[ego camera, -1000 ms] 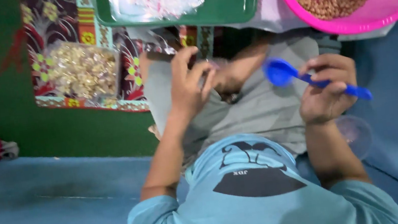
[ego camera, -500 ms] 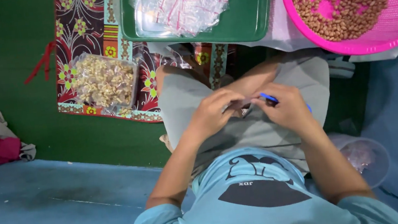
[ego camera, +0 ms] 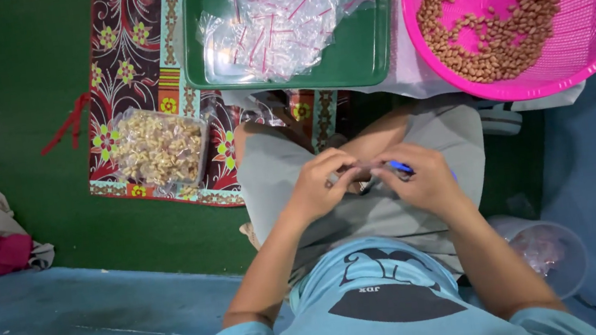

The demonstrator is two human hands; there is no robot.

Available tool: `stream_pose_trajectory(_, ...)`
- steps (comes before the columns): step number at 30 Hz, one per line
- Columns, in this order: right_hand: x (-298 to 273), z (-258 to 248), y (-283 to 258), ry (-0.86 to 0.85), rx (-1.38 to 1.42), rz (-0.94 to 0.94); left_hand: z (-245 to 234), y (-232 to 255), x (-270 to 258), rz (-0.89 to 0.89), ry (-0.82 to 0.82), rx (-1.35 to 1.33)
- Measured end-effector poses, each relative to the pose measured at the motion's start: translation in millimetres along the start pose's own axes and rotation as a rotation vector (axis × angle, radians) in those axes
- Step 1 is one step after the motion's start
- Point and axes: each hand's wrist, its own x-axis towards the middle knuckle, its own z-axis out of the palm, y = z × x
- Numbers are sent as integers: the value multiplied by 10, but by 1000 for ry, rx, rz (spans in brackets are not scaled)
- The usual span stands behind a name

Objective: Scooping small snack items from a basket into individual plastic bags and sealing them for distribution.

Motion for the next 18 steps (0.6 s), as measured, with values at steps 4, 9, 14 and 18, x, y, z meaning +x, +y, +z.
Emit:
stream_pose_trajectory(4, 27, 72, -99, -16, 13, -14, -19, 82, -2, -2, -20, -32)
stream_pose_trajectory(9, -46, 179, 39, -18, -42, -1, 15, 146, 13, 35, -25, -96)
stream_pose_trajectory(14, 2, 118, 2, -41, -65, 83, 15, -27, -43, 53, 15, -75)
stream_pose_trajectory(18, 70, -62, -31, -182, 38, 213, 84, -83, -102, 32, 38, -90)
